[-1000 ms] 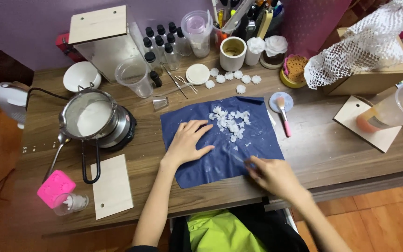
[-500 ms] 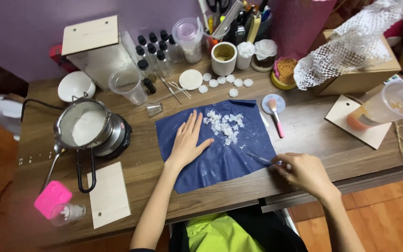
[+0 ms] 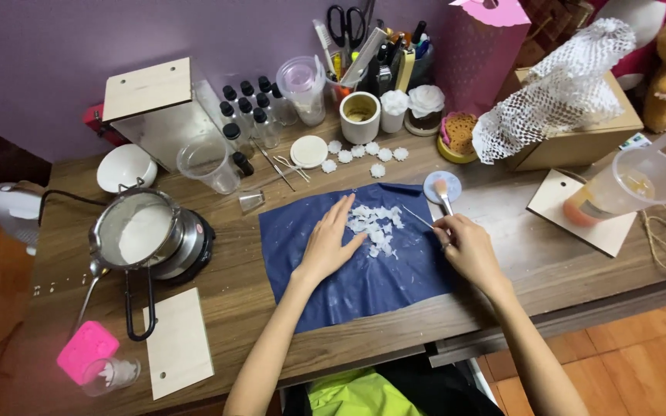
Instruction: The person is breaking apart wax flakes on a blue mat using their hands and a small tool, then they stir a white liquid in a small metal pot.
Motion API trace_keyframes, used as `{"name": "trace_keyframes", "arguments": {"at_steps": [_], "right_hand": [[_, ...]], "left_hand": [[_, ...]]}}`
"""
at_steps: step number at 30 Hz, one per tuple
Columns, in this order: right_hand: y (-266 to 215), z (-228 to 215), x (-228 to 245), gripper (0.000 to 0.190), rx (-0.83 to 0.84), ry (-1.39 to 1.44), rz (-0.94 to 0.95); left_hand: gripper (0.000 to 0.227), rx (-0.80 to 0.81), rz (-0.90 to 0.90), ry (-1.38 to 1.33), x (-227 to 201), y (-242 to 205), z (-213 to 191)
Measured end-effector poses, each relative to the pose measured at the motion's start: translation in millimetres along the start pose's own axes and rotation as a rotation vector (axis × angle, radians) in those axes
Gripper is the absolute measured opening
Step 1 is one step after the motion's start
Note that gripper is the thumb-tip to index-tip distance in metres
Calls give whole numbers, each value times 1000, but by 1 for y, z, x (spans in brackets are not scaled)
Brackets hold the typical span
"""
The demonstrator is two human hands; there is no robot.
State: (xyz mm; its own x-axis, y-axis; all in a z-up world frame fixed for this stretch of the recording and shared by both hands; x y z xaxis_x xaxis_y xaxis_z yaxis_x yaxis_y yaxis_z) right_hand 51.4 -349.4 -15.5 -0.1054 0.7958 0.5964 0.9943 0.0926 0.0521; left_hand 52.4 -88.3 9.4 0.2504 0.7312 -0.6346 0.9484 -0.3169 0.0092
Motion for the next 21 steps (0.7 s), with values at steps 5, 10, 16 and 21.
{"name": "trace_keyframes", "arguments": {"at_steps": [5, 10, 16, 21], "right_hand": [[12, 12, 8, 13, 17, -84, -17], [7, 0, 43, 11, 4, 21, -135], [7, 2, 30, 18, -48, 29, -121], [6, 16, 12, 15, -9, 60, -40]], "left_hand": [[79, -11, -7, 16, -2, -2, 4], [77, -17, -43, 120, 3, 1, -4], [61, -107, 21, 159, 37, 25, 15], [52, -154, 151, -139, 21, 22, 16]]}}
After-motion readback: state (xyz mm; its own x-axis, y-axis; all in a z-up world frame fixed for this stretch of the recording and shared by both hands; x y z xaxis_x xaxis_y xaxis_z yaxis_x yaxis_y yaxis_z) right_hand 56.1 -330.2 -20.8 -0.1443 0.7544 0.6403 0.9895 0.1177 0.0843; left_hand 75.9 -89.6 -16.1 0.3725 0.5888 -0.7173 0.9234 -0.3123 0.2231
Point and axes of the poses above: each hand's wrist, its own y-axis towards the middle knuckle, its own z-axis out of the palm, x = y × z, the point moved 3 cm from there along y, towards the middle knuckle, and after that the axes turned 1 degree about y, right-handed, at the moved point
